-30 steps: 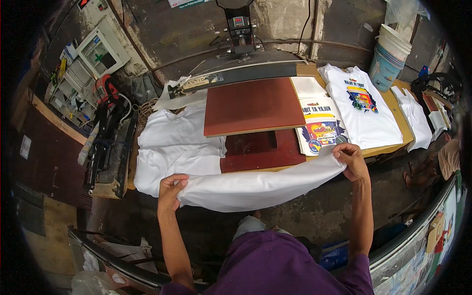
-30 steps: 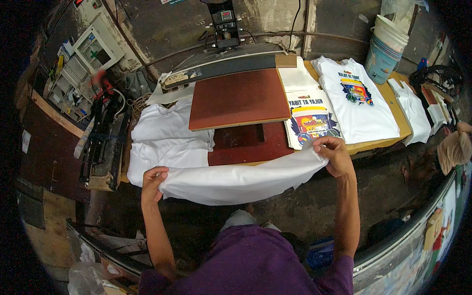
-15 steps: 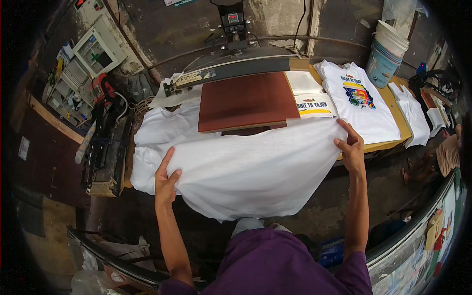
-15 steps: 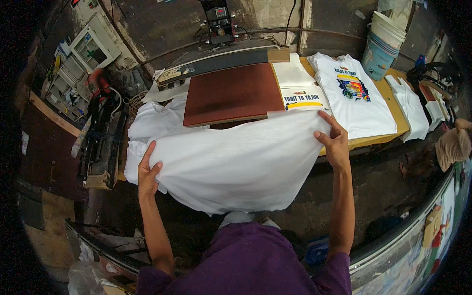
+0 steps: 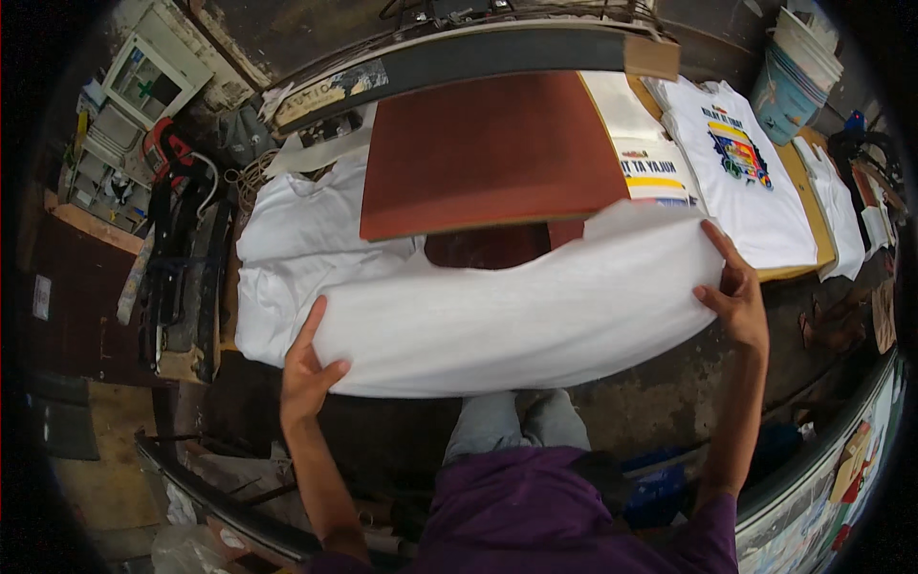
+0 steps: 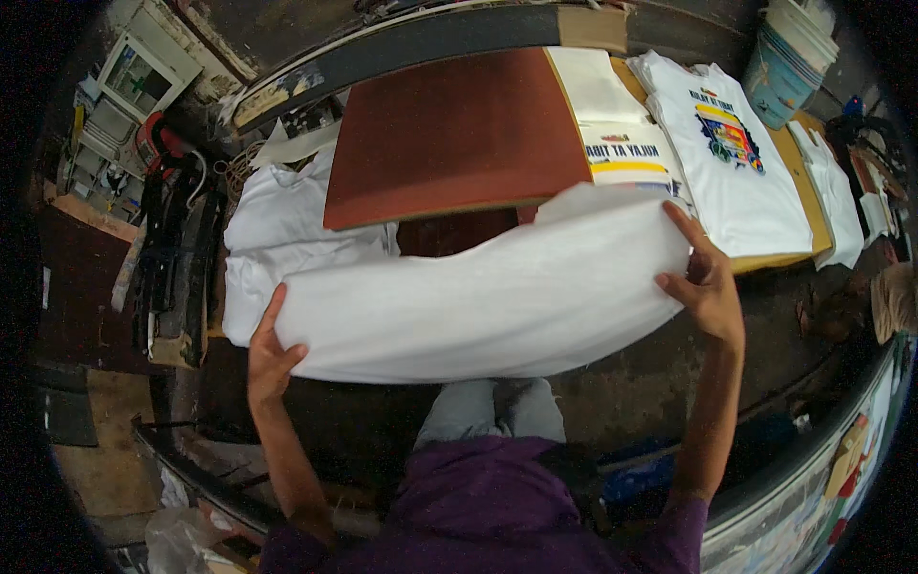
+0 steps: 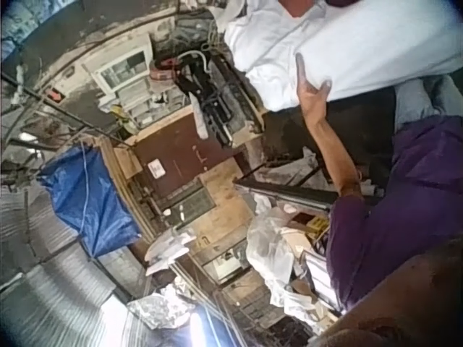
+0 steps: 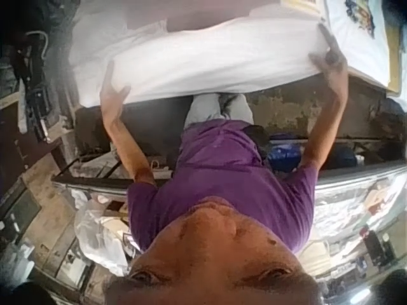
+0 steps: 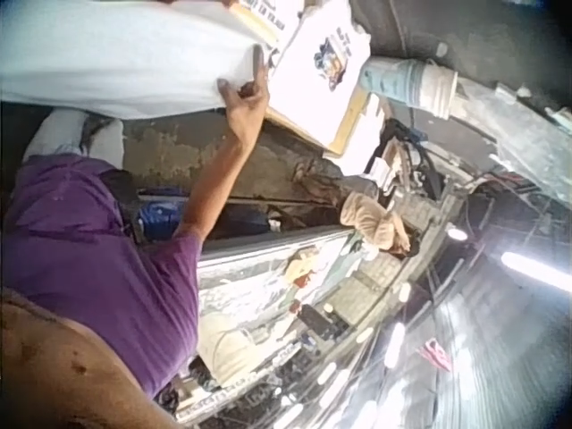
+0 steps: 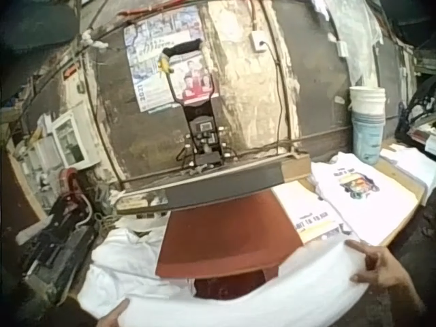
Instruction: The recorder uses a heat press machine to print colorful designs onto white t-shirts, including aligning the shirt and design, pressing, and removing the protective paper.
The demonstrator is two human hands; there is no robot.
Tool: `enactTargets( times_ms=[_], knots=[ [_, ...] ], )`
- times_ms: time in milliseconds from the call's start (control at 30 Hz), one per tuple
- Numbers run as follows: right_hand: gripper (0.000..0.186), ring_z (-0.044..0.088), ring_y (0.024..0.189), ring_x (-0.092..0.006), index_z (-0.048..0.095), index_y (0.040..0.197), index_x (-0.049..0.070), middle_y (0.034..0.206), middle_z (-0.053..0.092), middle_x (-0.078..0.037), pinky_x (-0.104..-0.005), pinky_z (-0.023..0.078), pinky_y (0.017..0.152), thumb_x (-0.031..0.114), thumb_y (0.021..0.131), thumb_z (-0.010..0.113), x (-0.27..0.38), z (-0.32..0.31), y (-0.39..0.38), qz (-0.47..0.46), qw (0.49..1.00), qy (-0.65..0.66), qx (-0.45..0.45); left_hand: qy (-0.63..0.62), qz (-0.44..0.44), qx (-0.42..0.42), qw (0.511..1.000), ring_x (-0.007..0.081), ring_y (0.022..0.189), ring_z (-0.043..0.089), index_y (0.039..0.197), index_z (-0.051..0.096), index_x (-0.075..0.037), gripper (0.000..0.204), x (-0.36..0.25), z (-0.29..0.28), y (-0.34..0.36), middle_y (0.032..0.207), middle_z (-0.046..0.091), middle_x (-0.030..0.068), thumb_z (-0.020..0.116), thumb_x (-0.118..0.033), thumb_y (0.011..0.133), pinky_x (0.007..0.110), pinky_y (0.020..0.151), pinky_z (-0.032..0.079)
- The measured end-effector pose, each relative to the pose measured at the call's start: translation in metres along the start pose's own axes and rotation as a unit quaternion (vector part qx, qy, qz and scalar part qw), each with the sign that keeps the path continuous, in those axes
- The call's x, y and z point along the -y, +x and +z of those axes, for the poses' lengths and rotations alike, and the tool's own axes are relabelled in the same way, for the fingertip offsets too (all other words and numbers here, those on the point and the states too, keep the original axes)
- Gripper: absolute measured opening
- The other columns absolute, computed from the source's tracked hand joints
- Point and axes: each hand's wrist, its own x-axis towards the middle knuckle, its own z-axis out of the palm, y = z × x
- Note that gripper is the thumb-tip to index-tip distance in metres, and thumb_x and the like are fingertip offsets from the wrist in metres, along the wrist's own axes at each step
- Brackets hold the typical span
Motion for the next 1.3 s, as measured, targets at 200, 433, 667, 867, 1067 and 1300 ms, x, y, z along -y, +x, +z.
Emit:
enactTargets(
  times_ms=[200, 433, 667, 867, 1067, 1300],
  knots=[
    [0.056, 0.048, 0.115, -0.0187, 0.044, 0.132, 0.000, 0.129, 0.050, -0.014, -0.0319, 0.036, 0.100, 0.015, 0.080, 0.057, 0.022, -0.037, 0.202, -0.012, 0.999, -0.022, -0.027, 0.051, -0.010, -0.049, 0.997, 0.0203, 0.122, 0.043, 0.125, 0.049, 0.002, 0.056, -0.039, -0.056, 0.199, 0.131, 0.047, 0.0149, 0.063, -0.004, 0.071, 0.030, 0.101, 0.035],
    [0.052, 0.049, 0.112, -0.0185, 0.043, 0.133, 0.001, 0.127, 0.051, -0.014, -0.0314, 0.038, 0.098, 0.024, 0.087, 0.055, -0.054, -0.010, 0.289, 0.042, 0.997, 0.015, -0.061, 0.093, -0.047, -0.102, 0.989, 0.0198, 0.110, 0.051, 0.121, 0.050, 0.002, 0.043, 0.017, -0.047, 0.335, 0.120, 0.054, 0.0105, 0.060, -0.016, 0.083, 0.029, 0.095, 0.041],
    [0.053, 0.050, 0.111, -0.0185, 0.043, 0.133, 0.001, 0.126, 0.051, -0.014, -0.0311, 0.039, 0.096, 0.026, 0.088, 0.054, -0.084, 0.019, 0.311, 0.081, 0.993, 0.075, -0.052, 0.063, -0.062, -0.084, 0.992, 0.0201, 0.111, 0.050, 0.122, 0.048, 0.001, 0.046, 0.068, -0.058, 0.348, 0.122, 0.053, 0.0104, 0.058, -0.021, 0.084, 0.030, 0.096, 0.041],
    [0.053, 0.051, 0.110, -0.0186, 0.042, 0.133, 0.002, 0.125, 0.052, -0.014, -0.0308, 0.040, 0.095, 0.028, 0.089, 0.053, -0.099, 0.038, 0.311, 0.114, 0.984, 0.124, -0.048, 0.036, -0.074, -0.066, 0.994, 0.0203, 0.112, 0.050, 0.124, 0.047, 0.001, 0.048, 0.117, -0.114, 0.300, 0.123, 0.053, 0.0103, 0.057, -0.026, 0.085, 0.030, 0.096, 0.041],
    [0.053, 0.051, 0.109, -0.0186, 0.042, 0.134, 0.002, 0.124, 0.052, -0.013, -0.0305, 0.041, 0.094, 0.029, 0.090, 0.052, -0.115, 0.040, 0.303, 0.155, 0.973, 0.156, -0.068, -0.008, -0.090, -0.021, 0.996, 0.0206, 0.113, 0.049, 0.125, 0.046, 0.001, 0.051, 0.177, -0.122, 0.309, 0.125, 0.052, 0.0103, 0.056, -0.030, 0.086, 0.031, 0.096, 0.041],
    [0.053, 0.052, 0.108, -0.0186, 0.041, 0.134, 0.002, 0.123, 0.053, -0.013, -0.0301, 0.042, 0.093, 0.031, 0.090, 0.052, -0.127, 0.063, 0.290, 0.191, 0.956, 0.212, -0.063, -0.041, -0.104, 0.000, 0.994, 0.0209, 0.114, 0.049, 0.127, 0.045, 0.000, 0.054, 0.220, -0.170, 0.282, 0.127, 0.051, 0.0102, 0.055, -0.035, 0.087, 0.032, 0.097, 0.041]
  ],
)
